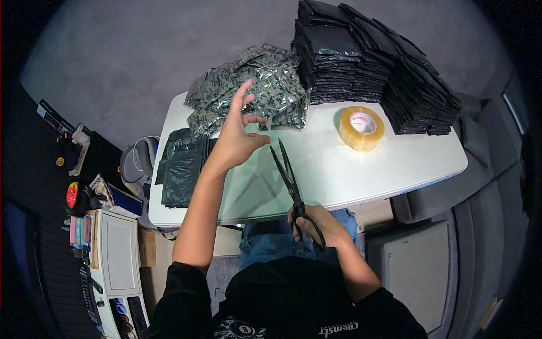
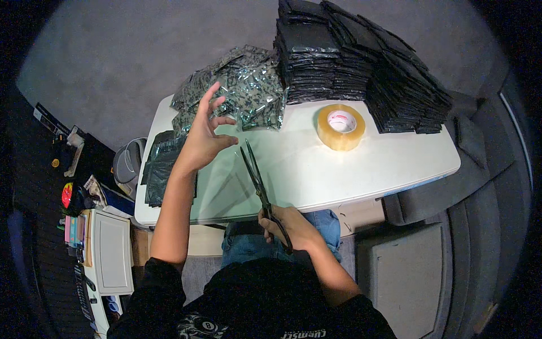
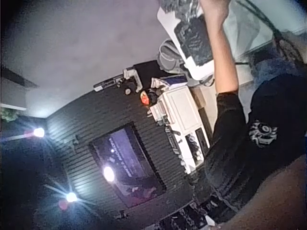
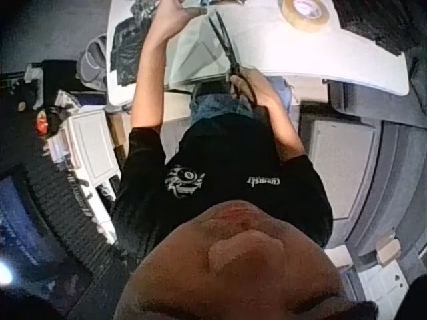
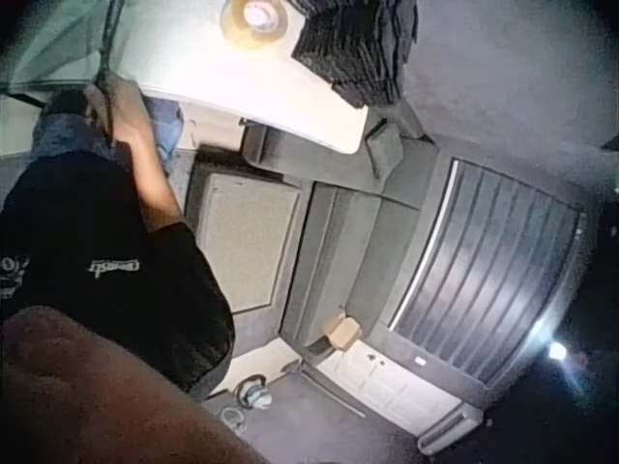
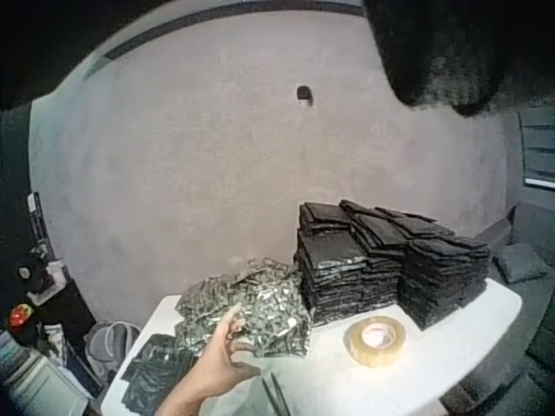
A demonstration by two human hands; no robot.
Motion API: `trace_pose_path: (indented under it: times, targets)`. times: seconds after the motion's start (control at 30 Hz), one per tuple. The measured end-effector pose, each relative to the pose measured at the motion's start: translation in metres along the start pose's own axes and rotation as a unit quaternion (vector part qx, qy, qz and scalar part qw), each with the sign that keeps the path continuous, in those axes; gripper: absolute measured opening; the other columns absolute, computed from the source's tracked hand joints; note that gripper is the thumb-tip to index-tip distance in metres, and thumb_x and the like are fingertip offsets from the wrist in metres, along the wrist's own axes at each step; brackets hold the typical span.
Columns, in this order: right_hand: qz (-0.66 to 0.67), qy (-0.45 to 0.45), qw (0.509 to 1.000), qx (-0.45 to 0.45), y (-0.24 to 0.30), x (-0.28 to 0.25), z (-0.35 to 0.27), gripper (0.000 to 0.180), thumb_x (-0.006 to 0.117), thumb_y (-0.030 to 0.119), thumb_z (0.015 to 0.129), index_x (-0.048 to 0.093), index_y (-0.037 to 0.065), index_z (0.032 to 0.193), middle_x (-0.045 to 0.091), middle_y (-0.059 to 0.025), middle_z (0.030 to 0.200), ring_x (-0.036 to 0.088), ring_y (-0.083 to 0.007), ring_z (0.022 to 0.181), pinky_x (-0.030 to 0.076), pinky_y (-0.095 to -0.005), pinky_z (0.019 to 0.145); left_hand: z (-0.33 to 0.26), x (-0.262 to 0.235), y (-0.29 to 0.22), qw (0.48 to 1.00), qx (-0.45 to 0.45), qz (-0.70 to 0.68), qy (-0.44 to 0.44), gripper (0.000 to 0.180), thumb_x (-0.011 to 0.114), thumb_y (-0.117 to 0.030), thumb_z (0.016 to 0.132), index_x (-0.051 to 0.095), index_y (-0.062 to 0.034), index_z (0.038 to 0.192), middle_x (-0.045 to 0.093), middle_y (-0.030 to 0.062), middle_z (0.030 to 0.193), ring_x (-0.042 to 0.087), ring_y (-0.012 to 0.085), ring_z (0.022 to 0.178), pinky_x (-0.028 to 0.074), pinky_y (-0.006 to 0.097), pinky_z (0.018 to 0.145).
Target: The recorder is placing small items into black plastic mailing bags and sealing them using clear tape and scissors.
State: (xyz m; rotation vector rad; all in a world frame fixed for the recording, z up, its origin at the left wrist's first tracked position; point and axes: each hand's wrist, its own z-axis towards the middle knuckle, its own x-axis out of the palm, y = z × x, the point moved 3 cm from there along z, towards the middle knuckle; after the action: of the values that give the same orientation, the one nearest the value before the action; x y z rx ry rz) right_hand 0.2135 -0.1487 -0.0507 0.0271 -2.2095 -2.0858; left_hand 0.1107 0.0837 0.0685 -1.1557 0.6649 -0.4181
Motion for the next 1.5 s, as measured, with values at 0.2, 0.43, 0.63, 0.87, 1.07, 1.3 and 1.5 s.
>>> trace_pose_path:
  times: [0.2,0.43,0.63,0.87,1.07,1.3,1.5]
  targets:
    - [-0.009,-0.005,1.000,0.001,0.007,-0.002,0.003,0.030,0.062,0.026,0.111,0.064,-0.003,0.105,0.064,-0.0046,0.070,0.067,-0.0141,0.065,0.056,-0.0317,0.064,0.000,-0.001,-0.001,1.000,0.009,0.001,0.005,0.127,0.073,0.029,0.069,0.021,-0.0262,0.171,0.028,0.0223,0.166,0.064,0.0249,0.115,0.066,0.040,0.081]
    - [0.002,-0.013,1.000,-0.003,0.006,-0.002,0.007,0.031,0.061,0.028,0.111,0.064,-0.003,0.106,0.066,-0.0058,0.072,0.068,-0.0140,0.065,0.057,-0.0315,0.065,-0.001,0.000,-0.002,1.000,0.006,-0.008,0.007,0.127,0.072,0.030,0.069,0.021,-0.0260,0.171,0.028,0.0212,0.165,0.064,0.0250,0.115,0.066,0.039,0.080]
    - [-0.018,0.004,1.000,-0.012,0.000,-0.003,0.009,0.047,0.056,0.050,0.110,0.061,0.003,0.113,0.068,-0.0044,0.077,0.069,-0.0120,0.069,0.048,-0.0242,0.055,0.000,0.000,-0.001,1.000,0.006,-0.012,0.007,0.127,0.073,0.030,0.069,0.021,-0.0259,0.171,0.029,0.0202,0.165,0.064,0.0252,0.115,0.066,0.038,0.079]
    - [-0.021,-0.002,1.000,-0.005,0.000,0.002,0.011,0.039,0.055,0.040,0.113,0.060,0.002,0.110,0.065,-0.0058,0.076,0.067,-0.0135,0.068,0.054,-0.0293,0.064,-0.002,0.000,-0.002,1.000,0.007,0.001,0.002,0.127,0.073,0.029,0.069,0.020,-0.0256,0.171,0.031,0.0204,0.164,0.064,0.0251,0.116,0.066,0.039,0.079]
    - [-0.029,-0.022,0.999,-0.009,0.003,0.003,0.011,0.033,0.055,0.030,0.113,0.061,-0.001,0.107,0.064,-0.0067,0.072,0.066,-0.0144,0.064,0.055,-0.0311,0.063,-0.002,0.001,-0.005,1.000,0.001,0.006,-0.004,0.128,0.073,0.029,0.069,0.020,-0.0255,0.171,0.030,0.0210,0.164,0.064,0.0251,0.116,0.067,0.039,0.079]
    - [-0.018,-0.037,0.999,0.009,-0.001,0.003,0.013,0.032,0.057,0.027,0.113,0.061,-0.004,0.106,0.065,-0.0082,0.070,0.067,-0.0165,0.063,0.056,-0.0329,0.062,-0.002,0.001,-0.004,1.000,0.006,0.001,-0.004,0.128,0.073,0.030,0.068,0.021,-0.0254,0.171,0.029,0.0223,0.165,0.064,0.0251,0.116,0.067,0.039,0.079]
    - [-0.035,-0.027,0.999,0.019,-0.005,0.003,0.013,0.033,0.048,0.032,0.116,0.060,0.002,0.107,0.062,-0.0044,0.072,0.064,-0.0124,0.064,0.053,-0.0287,0.063,-0.002,0.000,-0.004,1.000,0.006,-0.002,-0.004,0.127,0.072,0.030,0.069,0.020,-0.0254,0.171,0.027,0.0225,0.166,0.064,0.0249,0.116,0.067,0.039,0.079]
